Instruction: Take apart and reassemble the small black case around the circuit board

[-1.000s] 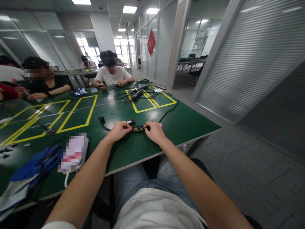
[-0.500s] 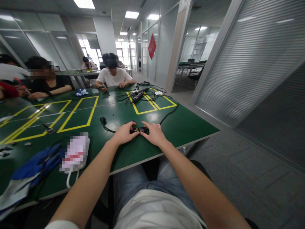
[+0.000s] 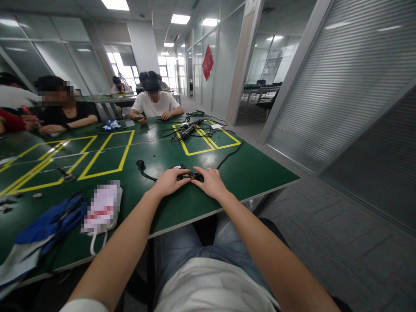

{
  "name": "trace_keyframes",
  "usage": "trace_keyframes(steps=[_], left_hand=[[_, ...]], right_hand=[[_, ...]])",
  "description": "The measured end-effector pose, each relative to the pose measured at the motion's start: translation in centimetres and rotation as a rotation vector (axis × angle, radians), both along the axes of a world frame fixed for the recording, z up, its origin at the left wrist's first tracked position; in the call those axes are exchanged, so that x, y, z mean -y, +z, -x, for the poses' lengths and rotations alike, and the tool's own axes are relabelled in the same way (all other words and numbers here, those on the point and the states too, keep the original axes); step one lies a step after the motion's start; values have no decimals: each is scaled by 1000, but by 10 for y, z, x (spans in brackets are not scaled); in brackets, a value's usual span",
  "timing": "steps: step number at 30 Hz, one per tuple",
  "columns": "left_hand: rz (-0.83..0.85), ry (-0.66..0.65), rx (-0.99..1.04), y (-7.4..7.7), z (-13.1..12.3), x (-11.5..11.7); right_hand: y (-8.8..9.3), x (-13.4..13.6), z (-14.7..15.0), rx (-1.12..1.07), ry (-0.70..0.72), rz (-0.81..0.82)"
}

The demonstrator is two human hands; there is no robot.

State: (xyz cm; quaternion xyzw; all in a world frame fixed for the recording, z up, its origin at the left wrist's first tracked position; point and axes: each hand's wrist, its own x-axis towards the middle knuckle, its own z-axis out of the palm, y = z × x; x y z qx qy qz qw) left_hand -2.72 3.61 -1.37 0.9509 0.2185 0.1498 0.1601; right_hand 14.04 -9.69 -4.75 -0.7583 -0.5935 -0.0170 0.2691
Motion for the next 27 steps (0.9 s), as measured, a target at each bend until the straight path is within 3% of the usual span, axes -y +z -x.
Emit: trace_keyframes(steps=[5, 10, 19, 27], left_hand=[[63, 4, 80, 1, -1, -1], [37, -43, 47, 0, 1, -6], [0, -13, -19, -8, 2, -9], [174, -16, 9, -6, 3, -20]], right_hand=[[1, 0, 1, 9, -4, 20], [2, 1, 1, -7, 4, 12], [6, 4, 3, -61, 18, -24], [8, 3, -1, -106, -39, 2]])
